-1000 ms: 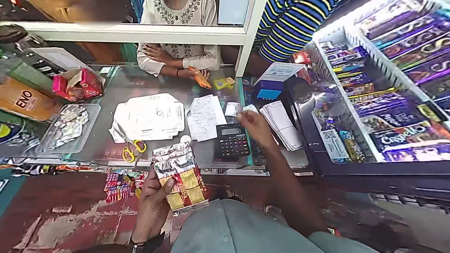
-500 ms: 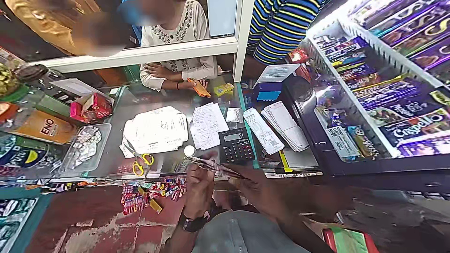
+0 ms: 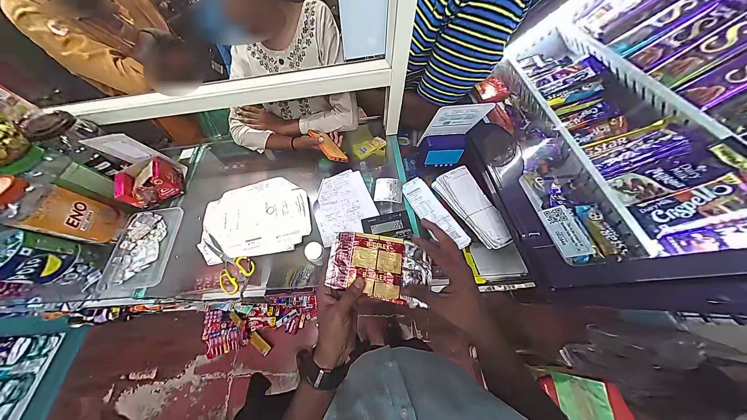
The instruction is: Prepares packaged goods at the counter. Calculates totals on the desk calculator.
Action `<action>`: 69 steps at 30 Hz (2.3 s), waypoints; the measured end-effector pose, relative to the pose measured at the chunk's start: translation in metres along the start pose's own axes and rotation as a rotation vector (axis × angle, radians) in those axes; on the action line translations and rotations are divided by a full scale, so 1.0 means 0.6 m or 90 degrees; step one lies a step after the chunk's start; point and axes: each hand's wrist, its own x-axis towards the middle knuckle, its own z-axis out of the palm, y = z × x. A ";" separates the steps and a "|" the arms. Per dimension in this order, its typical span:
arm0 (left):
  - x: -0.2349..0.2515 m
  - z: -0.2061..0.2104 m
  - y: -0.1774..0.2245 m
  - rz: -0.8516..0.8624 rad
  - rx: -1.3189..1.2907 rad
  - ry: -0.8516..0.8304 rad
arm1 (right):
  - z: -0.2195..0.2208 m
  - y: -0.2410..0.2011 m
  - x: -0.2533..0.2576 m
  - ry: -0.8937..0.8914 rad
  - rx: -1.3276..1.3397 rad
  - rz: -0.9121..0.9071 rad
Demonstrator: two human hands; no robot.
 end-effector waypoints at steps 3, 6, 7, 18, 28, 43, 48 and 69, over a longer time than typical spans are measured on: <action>-0.002 0.008 0.002 0.015 0.031 0.013 | -0.006 -0.027 0.012 -0.156 -0.139 0.042; -0.006 0.005 -0.006 0.014 -0.077 0.031 | 0.020 -0.043 0.012 -0.218 -0.157 0.069; -0.010 0.004 -0.008 0.004 -0.107 0.027 | 0.031 -0.046 0.011 -0.227 -0.156 0.077; -0.023 -0.017 -0.009 -0.075 -0.159 -0.007 | 0.067 -0.036 0.001 -0.181 0.598 0.325; -0.015 0.003 0.029 -0.143 -0.064 0.112 | 0.050 0.001 0.008 0.080 0.639 0.466; -0.012 -0.012 0.036 -0.130 -0.096 0.057 | 0.020 0.001 -0.005 0.163 0.270 0.101; -0.014 0.000 0.034 -0.105 -0.150 -0.025 | -0.011 0.015 -0.009 0.192 -0.207 -0.326; 0.006 -0.002 0.037 -0.036 -0.059 0.011 | 0.019 0.013 0.014 0.298 0.482 0.063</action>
